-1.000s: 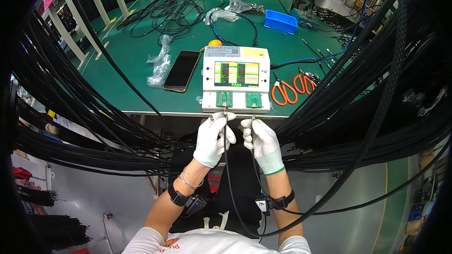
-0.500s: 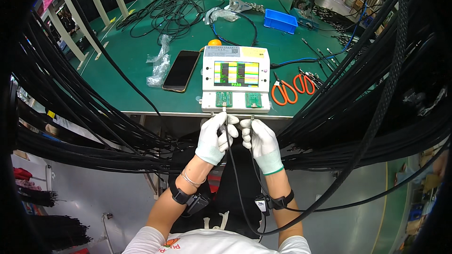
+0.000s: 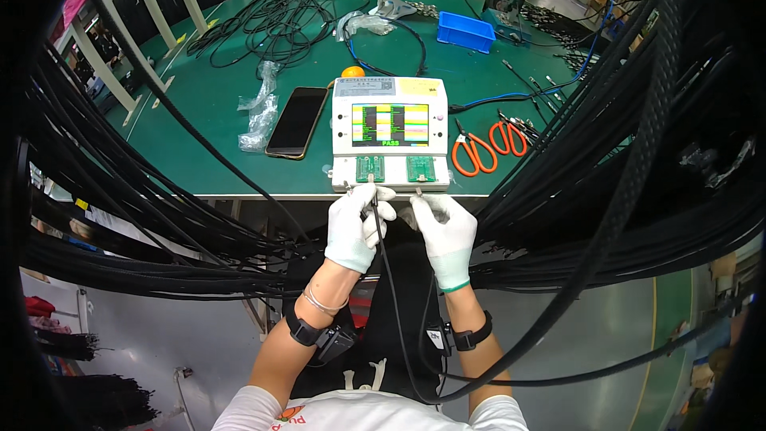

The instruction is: Testing the functionality and quality of black electrical cables using a specialized testing fixture.

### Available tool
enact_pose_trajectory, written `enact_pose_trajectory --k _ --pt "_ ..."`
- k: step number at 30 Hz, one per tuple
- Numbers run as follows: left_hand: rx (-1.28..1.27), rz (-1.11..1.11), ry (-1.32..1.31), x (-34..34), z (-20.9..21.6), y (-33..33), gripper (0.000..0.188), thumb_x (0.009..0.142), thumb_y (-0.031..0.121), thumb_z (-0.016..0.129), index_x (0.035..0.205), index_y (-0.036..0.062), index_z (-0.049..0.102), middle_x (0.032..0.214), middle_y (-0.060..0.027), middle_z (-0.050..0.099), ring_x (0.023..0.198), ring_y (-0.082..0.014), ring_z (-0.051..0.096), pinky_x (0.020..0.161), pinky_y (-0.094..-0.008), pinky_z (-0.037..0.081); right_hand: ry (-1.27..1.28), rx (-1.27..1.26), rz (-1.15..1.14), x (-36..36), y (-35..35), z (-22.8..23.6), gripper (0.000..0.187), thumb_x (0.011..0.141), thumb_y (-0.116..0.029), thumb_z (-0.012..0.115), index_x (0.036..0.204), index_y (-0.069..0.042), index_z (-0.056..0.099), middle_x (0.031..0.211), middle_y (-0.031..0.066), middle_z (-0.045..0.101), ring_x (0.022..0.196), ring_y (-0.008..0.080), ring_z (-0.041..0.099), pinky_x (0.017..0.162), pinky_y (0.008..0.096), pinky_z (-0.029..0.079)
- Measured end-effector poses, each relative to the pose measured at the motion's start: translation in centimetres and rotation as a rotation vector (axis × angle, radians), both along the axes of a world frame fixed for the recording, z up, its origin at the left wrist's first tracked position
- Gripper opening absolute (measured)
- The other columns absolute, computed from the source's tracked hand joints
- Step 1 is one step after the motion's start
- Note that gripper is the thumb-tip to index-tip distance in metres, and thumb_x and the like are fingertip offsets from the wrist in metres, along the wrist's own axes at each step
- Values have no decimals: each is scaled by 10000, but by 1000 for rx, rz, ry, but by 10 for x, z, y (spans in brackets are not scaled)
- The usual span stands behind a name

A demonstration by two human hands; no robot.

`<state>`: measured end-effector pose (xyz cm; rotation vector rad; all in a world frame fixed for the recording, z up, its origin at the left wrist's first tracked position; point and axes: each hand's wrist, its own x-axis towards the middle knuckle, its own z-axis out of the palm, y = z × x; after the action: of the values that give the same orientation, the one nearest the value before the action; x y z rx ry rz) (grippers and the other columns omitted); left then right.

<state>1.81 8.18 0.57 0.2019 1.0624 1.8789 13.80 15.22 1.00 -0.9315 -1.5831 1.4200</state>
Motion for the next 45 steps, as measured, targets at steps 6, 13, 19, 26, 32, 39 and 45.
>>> enact_pose_trajectory --k 6,13,19,26,32,39,45 --pt "-21 -41 100 -4 0 -3 385 1012 289 464 943 -39 654 602 -85 619 330 -40 276 321 -207 220 -147 318 -159 -8 6 -2 157 864 -121 688 850 36 687 664 20 638 571 38 514 547 224 423" --pt "-1 -40 261 9 -23 -23 452 1037 339 418 916 -28 653 589 -64 611 384 -43 341 387 -220 292 -166 325 -169 -10 8 3 164 836 -115 686 822 48 667 615 64 628 543 71 542 535 261 436" --pt "-311 -385 626 45 -53 -123 353 1024 275 453 933 -6 647 580 -45 606 522 -105 548 568 -268 448 -230 411 -138 -16 7 14 210 868 -144 672 866 66 670 627 12 581 595 47 492 559 244 414" --pt "-517 -391 889 57 -69 -251 317 1006 258 470 990 0 655 586 -68 603 602 -132 625 624 -270 485 -42 84 -18 37 0 -32 228 995 -196 547 925 -26 683 608 -38 485 518 20 407 474 187 318" --pt "-708 -283 725 59 -81 -294 345 1006 291 467 975 14 670 593 -71 606 578 -141 617 605 -286 483 -491 -241 742 97 -113 -43 197 948 -128 560 940 16 693 699 48 655 599 117 594 551 276 478" --pt "-621 -281 746 59 -89 -298 354 1005 306 466 961 22 674 582 -53 597 556 -120 591 589 -278 468 33 338 761 14 -179 91 326 1004 -123 469 1264 46 566 1143 143 668 1004 184 656 900 298 506" --pt "-591 -250 789 56 -91 -301 375 1002 318 459 951 16 677 585 -57 605 582 -133 609 604 -279 468 378 533 484 -95 -175 145 373 1014 -111 450 1338 69 489 1285 148 598 1139 211 608 1018 307 458"
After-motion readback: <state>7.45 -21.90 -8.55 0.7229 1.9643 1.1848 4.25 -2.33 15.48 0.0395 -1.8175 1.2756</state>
